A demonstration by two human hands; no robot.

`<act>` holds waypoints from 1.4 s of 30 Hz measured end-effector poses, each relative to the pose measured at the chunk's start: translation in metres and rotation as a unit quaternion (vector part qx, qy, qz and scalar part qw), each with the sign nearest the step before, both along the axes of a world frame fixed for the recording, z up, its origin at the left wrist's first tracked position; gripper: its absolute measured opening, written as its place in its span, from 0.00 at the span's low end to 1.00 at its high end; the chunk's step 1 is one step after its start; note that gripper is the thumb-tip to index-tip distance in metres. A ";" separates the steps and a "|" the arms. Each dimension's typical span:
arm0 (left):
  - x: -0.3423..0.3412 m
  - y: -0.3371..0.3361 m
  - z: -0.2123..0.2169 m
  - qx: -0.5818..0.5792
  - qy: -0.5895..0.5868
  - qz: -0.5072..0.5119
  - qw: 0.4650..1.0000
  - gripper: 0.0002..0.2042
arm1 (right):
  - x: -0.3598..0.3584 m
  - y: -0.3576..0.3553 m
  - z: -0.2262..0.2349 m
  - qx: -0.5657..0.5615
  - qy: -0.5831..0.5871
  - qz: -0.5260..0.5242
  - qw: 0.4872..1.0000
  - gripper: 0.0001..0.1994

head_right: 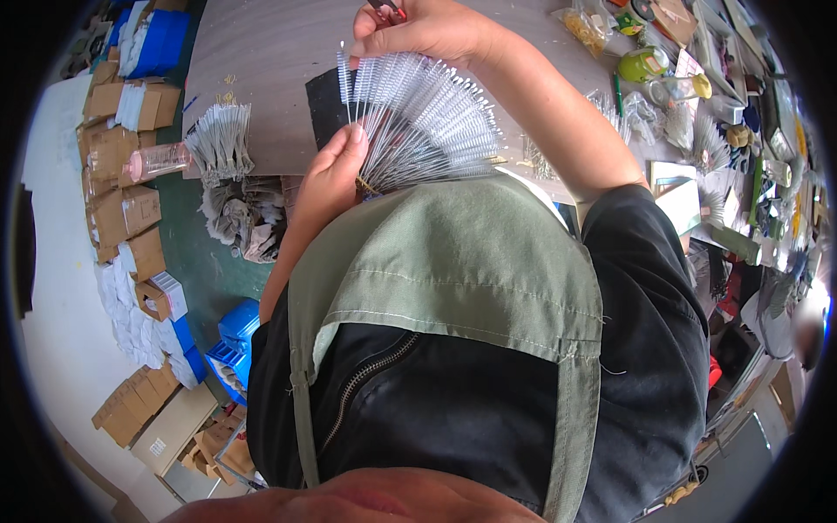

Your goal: Manually trimming and bundling synthetic fiber brushes using pliers and rubber bands at an assembly table.

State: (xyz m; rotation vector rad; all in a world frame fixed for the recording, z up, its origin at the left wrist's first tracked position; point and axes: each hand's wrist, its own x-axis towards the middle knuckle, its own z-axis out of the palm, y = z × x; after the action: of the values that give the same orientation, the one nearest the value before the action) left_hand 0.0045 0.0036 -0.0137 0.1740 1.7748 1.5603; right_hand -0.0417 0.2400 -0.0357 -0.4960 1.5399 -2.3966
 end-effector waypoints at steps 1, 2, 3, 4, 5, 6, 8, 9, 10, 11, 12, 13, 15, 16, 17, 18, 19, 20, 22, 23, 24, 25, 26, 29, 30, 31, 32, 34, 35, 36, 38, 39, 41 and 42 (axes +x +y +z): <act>0.000 -0.001 0.000 -0.009 0.004 -0.007 1.000 0.18 | 0.001 -0.001 0.000 -0.015 -0.002 0.003 1.000 0.06; 0.000 -0.002 0.001 -0.018 0.008 -0.015 1.000 0.18 | 0.000 -0.001 0.001 -0.013 0.011 0.015 1.000 0.07; -0.001 -0.002 0.001 -0.027 0.012 -0.024 0.999 0.18 | 0.000 -0.001 0.002 -0.010 0.023 0.028 0.999 0.07; 0.000 -0.002 0.002 -0.027 0.019 -0.024 0.999 0.18 | 0.000 0.000 0.004 -0.008 0.036 0.039 0.999 0.07; 0.000 -0.002 0.002 -0.027 0.027 -0.025 0.999 0.18 | 0.000 0.000 0.007 0.009 0.015 0.032 0.999 0.08; 0.000 -0.001 0.003 -0.027 0.034 -0.025 0.999 0.18 | 0.001 0.001 0.009 0.025 -0.005 0.025 0.999 0.09; 0.000 0.000 0.003 -0.028 0.044 -0.035 0.998 0.19 | 0.002 0.003 0.014 0.064 -0.025 0.014 0.998 0.10; 0.000 0.000 0.003 -0.029 0.047 -0.037 0.998 0.19 | 0.001 0.003 0.016 0.086 -0.025 0.010 0.996 0.10; 0.000 0.001 0.004 -0.028 0.049 -0.042 0.998 0.19 | 0.001 0.003 0.018 0.109 -0.024 0.007 0.994 0.11; 0.000 0.001 0.004 -0.028 0.049 -0.044 0.997 0.19 | 0.001 0.002 0.020 0.115 -0.016 0.006 0.993 0.11; 0.000 0.001 0.004 -0.031 0.048 -0.044 0.997 0.19 | 0.001 0.002 0.021 0.121 -0.006 0.005 0.993 0.11; 0.000 0.001 0.004 -0.034 0.052 -0.047 0.997 0.19 | 0.001 0.002 0.023 0.127 0.002 0.004 0.992 0.11; 0.000 0.000 0.004 -0.047 0.063 -0.052 0.996 0.19 | 0.001 0.003 0.026 0.162 -0.013 0.025 0.986 0.10; -0.001 0.000 0.004 -0.048 0.052 -0.051 0.996 0.19 | 0.001 0.003 0.028 0.180 -0.021 0.036 0.983 0.10; -0.001 -0.001 0.004 -0.047 0.048 -0.055 0.996 0.19 | 0.002 0.003 0.029 0.189 -0.014 0.029 0.982 0.09; -0.001 -0.001 0.003 -0.044 0.050 -0.059 0.996 0.20 | 0.003 0.003 0.031 0.198 -0.007 0.021 0.980 0.09; -0.002 -0.001 0.002 -0.037 0.043 -0.058 0.997 0.19 | 0.003 0.002 0.033 0.207 0.000 0.015 0.978 0.08; -0.002 -0.001 0.001 -0.028 0.042 -0.059 0.997 0.19 | 0.004 0.001 0.034 0.217 0.016 0.006 0.976 0.08; -0.002 0.000 0.000 -0.012 0.047 -0.052 0.997 0.19 | 0.005 -0.001 0.037 0.238 0.050 -0.010 0.970 0.08; -0.001 0.001 -0.001 -0.005 0.052 -0.045 0.998 0.19 | 0.006 0.000 0.038 0.272 0.045 -0.024 0.961 0.08; -0.001 0.001 -0.001 0.002 0.056 -0.038 0.998 0.19 | 0.006 0.000 0.040 0.307 0.041 -0.037 0.950 0.08; -0.001 0.001 -0.001 -0.006 0.067 -0.044 0.997 0.19 | 0.007 0.000 0.041 0.340 0.036 -0.051 0.938 0.08; -0.001 0.001 -0.001 -0.013 0.078 -0.051 0.996 0.19 | 0.007 0.000 0.043 0.346 0.044 -0.053 0.936 0.08; -0.002 0.002 0.001 -0.015 0.082 -0.061 0.995 0.18 | 0.007 -0.001 0.050 0.367 0.053 -0.060 0.927 0.09; -0.002 0.003 0.002 -0.012 0.076 -0.061 0.995 0.18 | 0.007 -0.001 0.053 0.376 0.047 -0.062 0.924 0.08; -0.003 0.003 0.003 -0.010 0.078 -0.065 0.995 0.18 | 0.008 0.000 0.057 0.384 0.041 -0.063 0.920 0.08; -0.003 0.004 0.004 -0.007 0.079 -0.067 0.995 0.18 | 0.007 0.001 0.061 0.405 0.043 -0.058 0.911 0.08; -0.003 0.005 0.006 -0.007 0.083 -0.076 0.994 0.18 | 0.006 0.004 0.067 0.447 0.048 -0.048 0.892 0.09; -0.004 0.005 0.007 -0.010 0.087 -0.084 0.993 0.18 | 0.005 0.005 0.069 0.426 0.041 -0.037 0.903 0.09; -0.004 0.005 0.008 -0.010 0.089 -0.087 0.992 0.18 | 0.003 0.005 0.070 0.405 0.033 -0.027 0.913 0.09; -0.003 0.006 0.009 -0.001 0.077 -0.079 0.994 0.18 | 0.000 0.006 0.069 0.362 0.045 0.001 0.931 0.10; -0.003 0.006 0.010 0.005 0.070 -0.073 0.995 0.18 | -0.003 0.005 0.068 0.341 0.063 0.020 0.938 0.11; -0.004 0.006 0.010 0.009 0.060 -0.076 0.995 0.18 | -0.005 0.004 0.066 0.319 0.101 0.034 0.942 0.11; -0.004 0.005 0.010 0.010 0.049 -0.074 0.996 0.18 | -0.005 0.003 0.065 0.320 0.119 0.029 0.940 0.10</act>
State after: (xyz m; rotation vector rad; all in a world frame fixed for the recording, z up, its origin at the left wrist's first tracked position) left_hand 0.0008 0.0091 -0.0034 0.3893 1.7796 1.4850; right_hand -0.0464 0.2432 0.0293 -0.6763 2.2321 -1.6822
